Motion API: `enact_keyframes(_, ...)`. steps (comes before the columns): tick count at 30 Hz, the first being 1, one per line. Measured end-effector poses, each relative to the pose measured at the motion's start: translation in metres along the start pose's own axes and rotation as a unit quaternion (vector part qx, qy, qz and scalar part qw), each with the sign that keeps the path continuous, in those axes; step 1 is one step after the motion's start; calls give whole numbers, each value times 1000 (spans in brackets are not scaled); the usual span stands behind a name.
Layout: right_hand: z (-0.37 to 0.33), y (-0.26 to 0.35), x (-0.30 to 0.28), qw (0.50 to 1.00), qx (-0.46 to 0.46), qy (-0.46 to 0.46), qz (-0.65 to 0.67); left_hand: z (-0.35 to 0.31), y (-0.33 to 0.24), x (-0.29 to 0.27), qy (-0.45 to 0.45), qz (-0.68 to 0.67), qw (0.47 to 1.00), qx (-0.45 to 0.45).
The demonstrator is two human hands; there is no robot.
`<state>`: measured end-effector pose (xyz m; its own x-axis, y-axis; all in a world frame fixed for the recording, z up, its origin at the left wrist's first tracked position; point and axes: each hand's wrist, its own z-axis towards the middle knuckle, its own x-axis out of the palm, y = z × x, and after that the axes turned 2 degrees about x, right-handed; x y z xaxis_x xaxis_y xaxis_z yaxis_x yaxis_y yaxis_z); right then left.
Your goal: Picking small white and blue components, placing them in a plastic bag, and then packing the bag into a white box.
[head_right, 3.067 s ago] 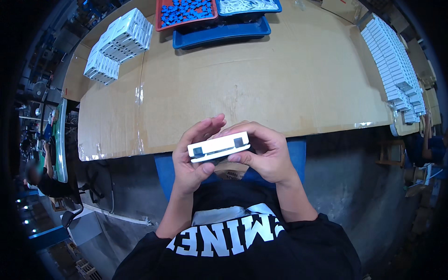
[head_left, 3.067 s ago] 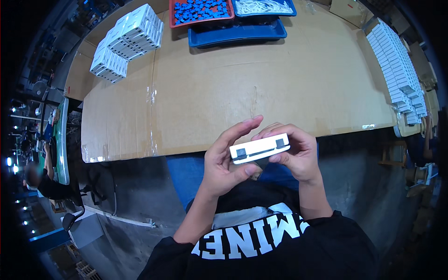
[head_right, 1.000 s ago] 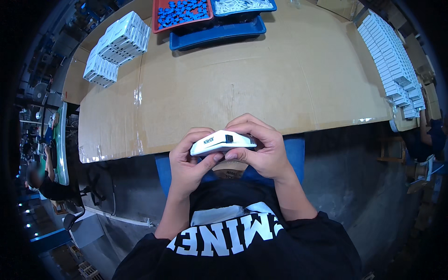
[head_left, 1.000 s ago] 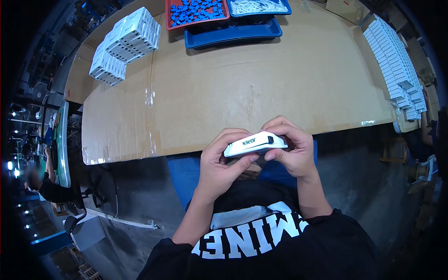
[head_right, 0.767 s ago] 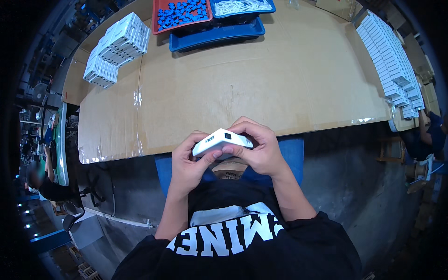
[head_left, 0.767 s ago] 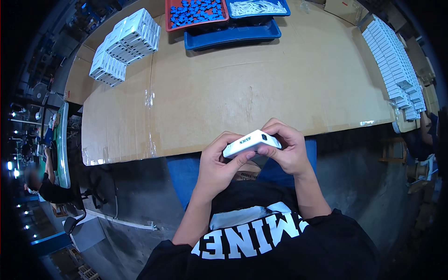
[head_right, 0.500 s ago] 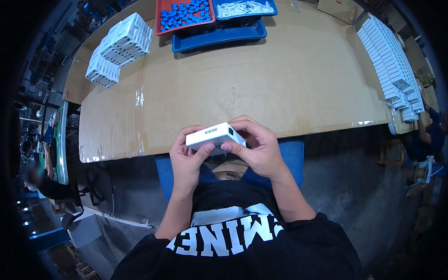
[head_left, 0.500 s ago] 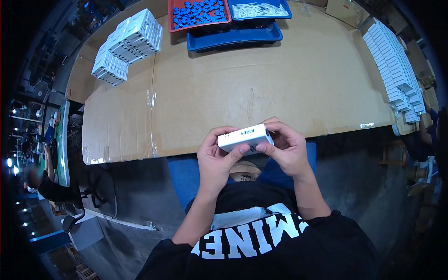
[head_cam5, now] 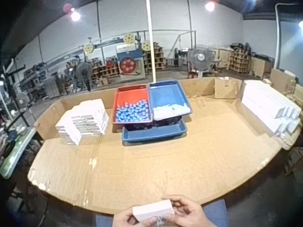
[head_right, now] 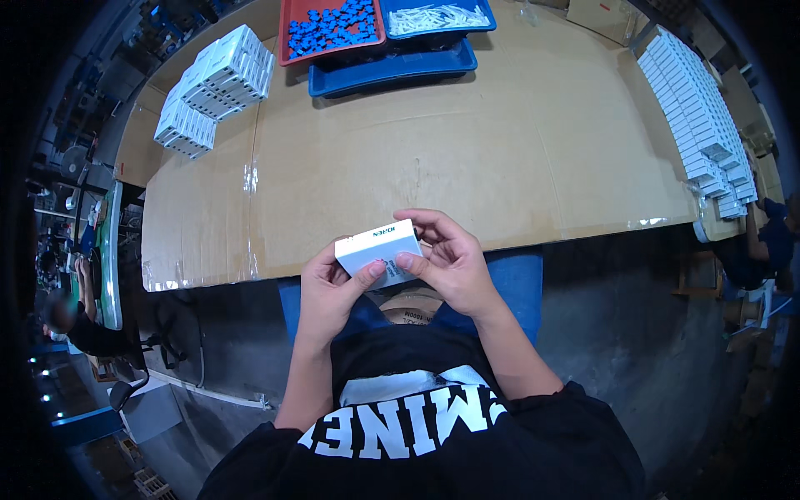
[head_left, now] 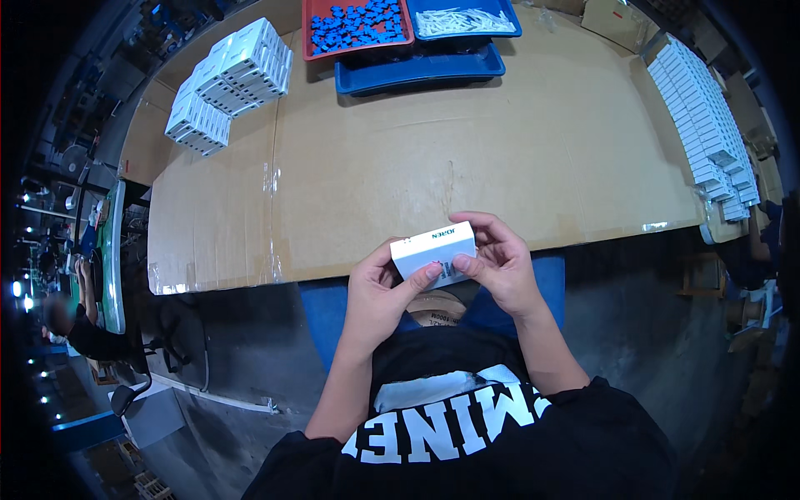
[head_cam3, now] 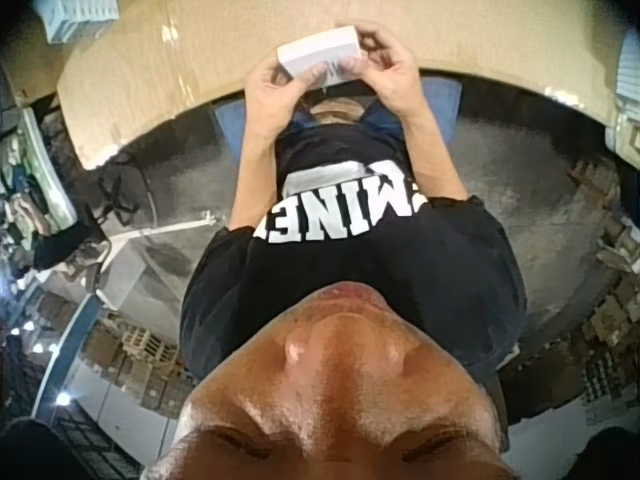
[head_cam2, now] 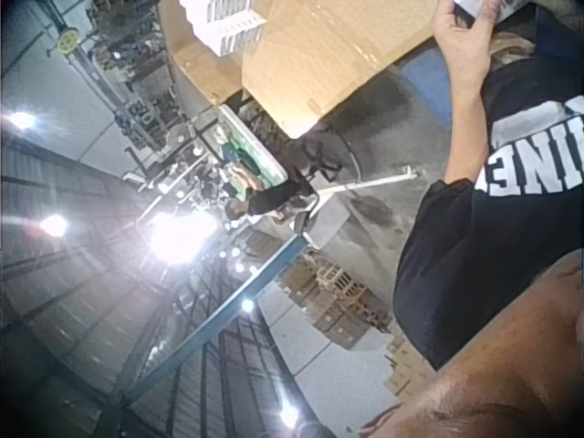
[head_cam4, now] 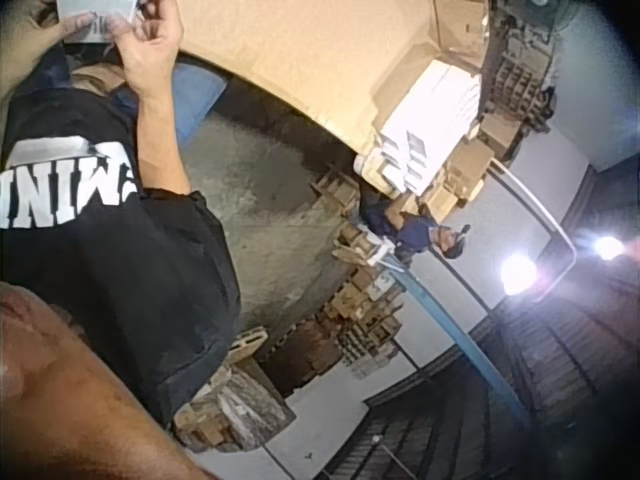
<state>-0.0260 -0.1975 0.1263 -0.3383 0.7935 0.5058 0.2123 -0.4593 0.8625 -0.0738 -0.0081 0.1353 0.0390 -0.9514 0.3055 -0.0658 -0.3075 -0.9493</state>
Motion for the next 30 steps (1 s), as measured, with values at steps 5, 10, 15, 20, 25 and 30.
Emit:
enact_keyframes(5, -7, -3, -5, 995, -71, 23, -61, -6, -19, 13, 5, 178, 982, 60)
enact_keyframes(10, -4, -2, -4, 996, -89, -4, 2, -6, -2, 17, -30, 13, 997, 66)
enact_keyframes(15, -7, -12, -24, 999, -33, 4, 29, -4, 3, 13, 2, 23, 999, 35)
enact_keyframes(20, 4, -15, -6, 998, 16, -40, 36, 4, 9, 11, -53, -55, 997, 10)
enact_keyframes(25, 4, -20, -7, 998, 47, -32, -27, 5, 7, 11, -83, -62, 994, 18)
enact_keyframes(30, 2, -29, -10, 999, 29, -30, -18, 9, 10, 3, -66, -51, 997, 6)
